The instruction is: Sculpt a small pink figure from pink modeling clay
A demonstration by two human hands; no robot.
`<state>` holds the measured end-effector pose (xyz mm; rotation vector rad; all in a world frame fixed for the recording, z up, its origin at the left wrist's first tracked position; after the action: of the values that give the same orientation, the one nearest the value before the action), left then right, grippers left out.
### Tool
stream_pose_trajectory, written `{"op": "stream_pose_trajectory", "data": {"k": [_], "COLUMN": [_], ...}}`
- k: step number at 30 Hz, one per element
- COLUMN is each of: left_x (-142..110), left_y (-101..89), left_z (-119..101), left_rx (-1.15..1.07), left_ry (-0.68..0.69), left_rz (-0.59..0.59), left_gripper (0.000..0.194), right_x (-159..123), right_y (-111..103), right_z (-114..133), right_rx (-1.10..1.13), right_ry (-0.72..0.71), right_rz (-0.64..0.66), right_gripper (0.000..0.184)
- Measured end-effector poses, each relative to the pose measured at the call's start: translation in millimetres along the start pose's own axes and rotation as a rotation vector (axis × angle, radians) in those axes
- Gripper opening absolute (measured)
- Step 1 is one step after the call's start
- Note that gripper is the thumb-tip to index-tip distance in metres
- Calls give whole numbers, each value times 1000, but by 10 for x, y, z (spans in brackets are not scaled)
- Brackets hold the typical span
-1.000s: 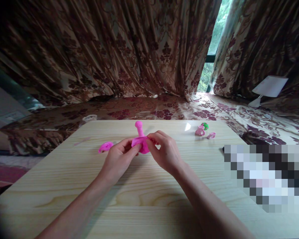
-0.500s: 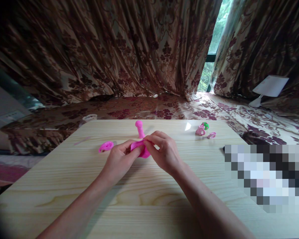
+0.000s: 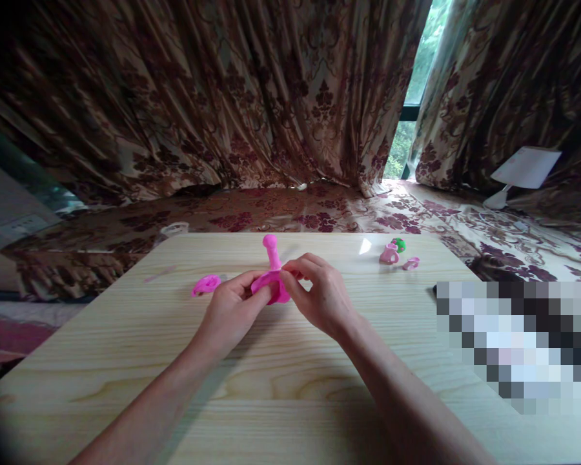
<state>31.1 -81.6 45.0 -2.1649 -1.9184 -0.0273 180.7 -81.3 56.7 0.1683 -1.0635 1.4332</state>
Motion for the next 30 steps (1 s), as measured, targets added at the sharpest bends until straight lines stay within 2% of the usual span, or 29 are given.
{"op": "stream_pose_trajectory", "data": {"k": [5,11,19,23,27,30], "left_x": [7,3,-1,2,14,25], "left_y": [-16,-36,-12,-29,-36,-45], "left_z": [6,-4,-4,-12,1,11], "left_rx": [35,115,140,132,31,31], "left_ry": [23,98,134,108,51,67], "left_rz": [0,-7,61,16,-7,-48], "left_gripper": [25,22,23,23,28,26], "right_x": [-1,-8,-13,-5,-10,-11], "right_y": [22,14,28,10,16,21], "right_z": [-9,-10,4,-13,-37,-27], "right_rx": [34,16,19,-1,-15,6], "right_ry": [-56,-44,-62,-19,-10,-13], "right_rz": [38,44,44,17,33,17], "right_gripper": [17,20,19,18,13,15]}}
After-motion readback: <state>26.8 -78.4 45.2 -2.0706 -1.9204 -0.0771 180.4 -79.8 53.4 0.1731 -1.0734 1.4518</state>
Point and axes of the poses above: each hand's wrist, its own x-axis towards the middle knuckle, its own y-axis out of the palm, z = x × y, the point moved 2 cm from there along x, towards the middle knuckle, and after that the axes turned 3 degrees about -y, right-handed, at the moved point
